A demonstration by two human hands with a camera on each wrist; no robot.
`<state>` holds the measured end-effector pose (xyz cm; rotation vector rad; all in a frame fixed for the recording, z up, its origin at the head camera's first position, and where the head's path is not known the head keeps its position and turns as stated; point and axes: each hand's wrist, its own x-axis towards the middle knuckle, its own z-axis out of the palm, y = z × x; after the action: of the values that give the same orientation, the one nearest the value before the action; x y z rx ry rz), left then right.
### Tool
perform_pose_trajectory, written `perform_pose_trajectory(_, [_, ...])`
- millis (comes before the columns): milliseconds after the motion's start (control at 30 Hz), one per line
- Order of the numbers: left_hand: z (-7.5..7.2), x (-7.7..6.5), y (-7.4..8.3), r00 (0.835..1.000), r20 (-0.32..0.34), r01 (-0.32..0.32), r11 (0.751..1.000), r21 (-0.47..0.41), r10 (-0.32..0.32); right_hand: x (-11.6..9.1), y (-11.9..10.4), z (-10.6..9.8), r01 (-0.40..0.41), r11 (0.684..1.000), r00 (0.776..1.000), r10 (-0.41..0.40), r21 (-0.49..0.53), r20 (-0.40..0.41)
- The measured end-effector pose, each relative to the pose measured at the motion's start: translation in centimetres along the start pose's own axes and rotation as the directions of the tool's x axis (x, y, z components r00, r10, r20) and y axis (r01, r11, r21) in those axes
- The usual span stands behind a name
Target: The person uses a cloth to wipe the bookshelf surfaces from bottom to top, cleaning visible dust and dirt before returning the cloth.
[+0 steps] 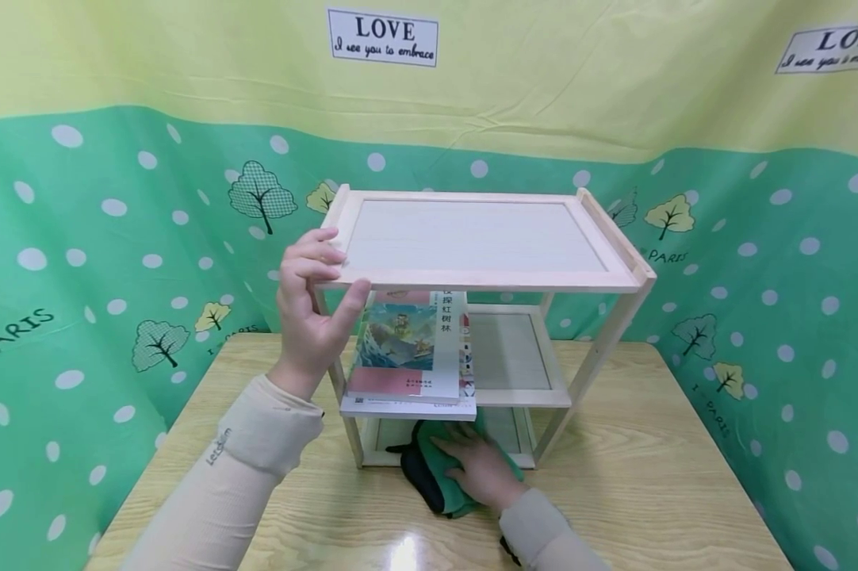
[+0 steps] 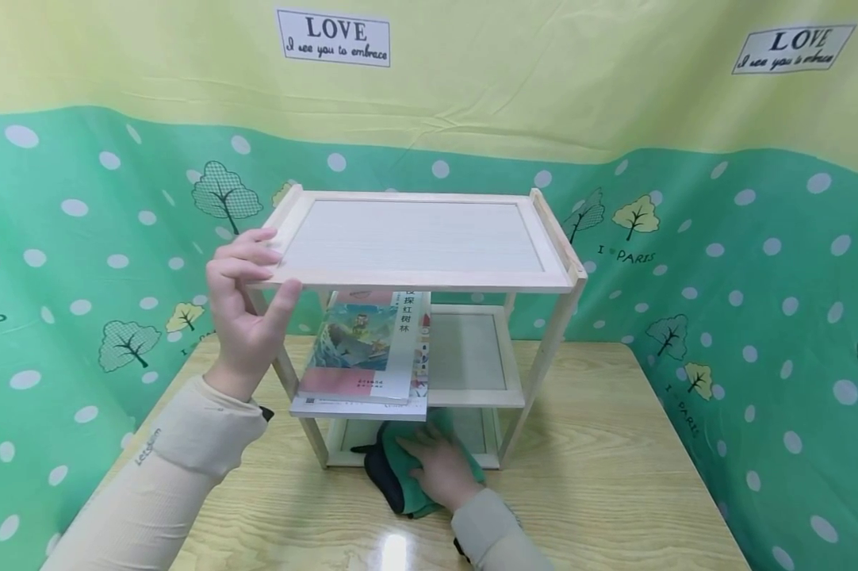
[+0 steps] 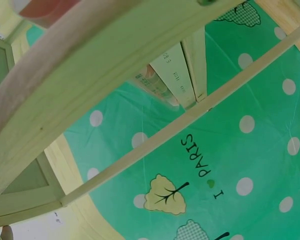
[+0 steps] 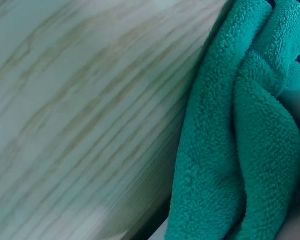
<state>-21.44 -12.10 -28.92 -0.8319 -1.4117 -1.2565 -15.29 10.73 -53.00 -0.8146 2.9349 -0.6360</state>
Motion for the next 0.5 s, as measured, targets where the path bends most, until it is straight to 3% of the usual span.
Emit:
perform_pose_trajectory(167, [-0.1, 0.0, 0.0, 1.000, 0.009, 0.004, 1.000, 0.009, -0.004, 0.4, -0.8, 0.0, 0.020, 1.000, 1.000, -0.020, -0.018, 0.010])
perform_pose_trajectory(500, [-0.1, 0.0, 0.0, 1.000, 0.010, 0.005, 1.000, 0.006, -0.005, 1.4, -2.0, 0.4, -0.021, 1.000, 0.995, 0.021, 0.002, 0.100])
